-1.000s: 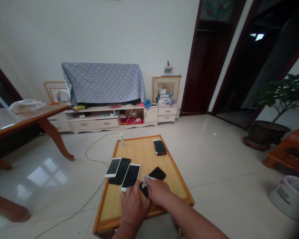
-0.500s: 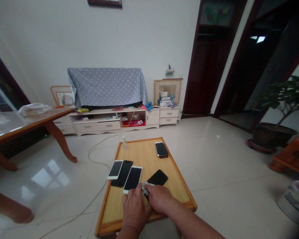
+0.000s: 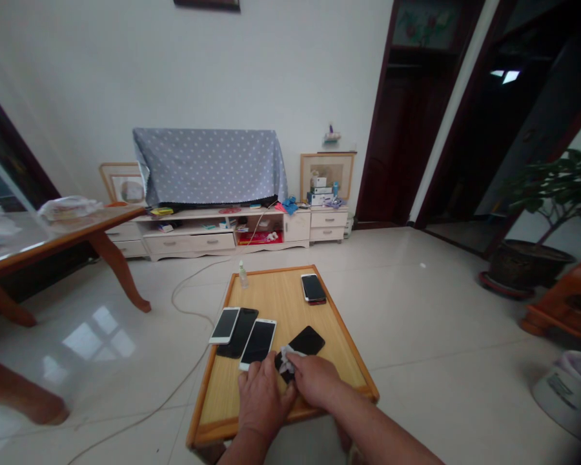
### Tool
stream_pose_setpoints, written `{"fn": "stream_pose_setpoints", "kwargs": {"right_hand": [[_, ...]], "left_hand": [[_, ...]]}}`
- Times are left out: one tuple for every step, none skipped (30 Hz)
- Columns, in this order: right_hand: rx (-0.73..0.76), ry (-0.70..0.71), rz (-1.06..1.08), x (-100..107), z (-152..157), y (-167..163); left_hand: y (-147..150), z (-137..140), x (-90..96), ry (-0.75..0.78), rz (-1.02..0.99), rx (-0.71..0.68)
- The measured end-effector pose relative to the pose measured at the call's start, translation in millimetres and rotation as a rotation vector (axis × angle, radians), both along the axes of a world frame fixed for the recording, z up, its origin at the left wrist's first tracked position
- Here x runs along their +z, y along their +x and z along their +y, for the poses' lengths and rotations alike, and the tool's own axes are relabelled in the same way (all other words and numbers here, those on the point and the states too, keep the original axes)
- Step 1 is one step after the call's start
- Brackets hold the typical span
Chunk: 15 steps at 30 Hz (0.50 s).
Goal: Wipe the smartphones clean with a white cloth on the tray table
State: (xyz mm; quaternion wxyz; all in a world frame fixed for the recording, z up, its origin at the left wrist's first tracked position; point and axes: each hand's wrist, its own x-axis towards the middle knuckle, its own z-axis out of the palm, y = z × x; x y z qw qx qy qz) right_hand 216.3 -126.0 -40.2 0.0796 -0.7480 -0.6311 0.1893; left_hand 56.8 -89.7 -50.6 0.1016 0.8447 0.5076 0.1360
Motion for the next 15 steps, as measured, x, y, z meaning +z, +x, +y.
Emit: {"fn": "stream_pose_setpoints", "kwargs": {"right_hand": [[-0.049,-0.013,-0.011,3,2,8],[-0.106,-0.028,-0.025,6,3,18],[-0.162,-0.043,-0.039,8,5,26],[-0.206,-0.055,-0.051,10,6,32],[-0.232,-0.062,-0.058,11,6,35],[-0.234,-0.065,-0.058,12,5,33],[-0.213,-0.063,-0.05,11,2,28],[-0.172,-0.057,-0.038,10,-1,21],[-0.12,-0.047,-0.024,8,-5,11],[-0.064,-0.034,-0.01,6,-8,3],[-0.015,-0.021,0.001,5,-11,-4],[0.017,-0.012,0.006,4,-13,-7],[0.025,-0.008,0.006,4,-14,-6],[0.005,-0.012,-0.001,5,-14,-1],[-0.036,-0.022,-0.011,6,-12,6]], "left_hand": [[0,0,0.0,0.004,0.005,0.006],[1,-1,-0.1,0.007,0.011,0.015],[2,-1,-0.2,0.007,0.017,0.021],[3,-1,-0.5,0.008,0.021,0.025],[3,-1,-0.7,0.011,0.025,0.027],[4,-1,-0.9,0.015,0.029,0.031],[4,-1,-1.0,0.019,0.033,0.036],[4,-1,-1.1,0.02,0.037,0.041],[4,-1,-1.1,0.018,0.04,0.045],[4,0,-1.2,0.013,0.042,0.046],[4,0,-1.2,0.007,0.044,0.046],[4,0,-1.3,0.003,0.045,0.043],[4,0,-1.5,0.002,0.046,0.039],[4,0,-1.7,0.004,0.047,0.035],[4,-1,-2.1,0.01,0.047,0.032]]}}
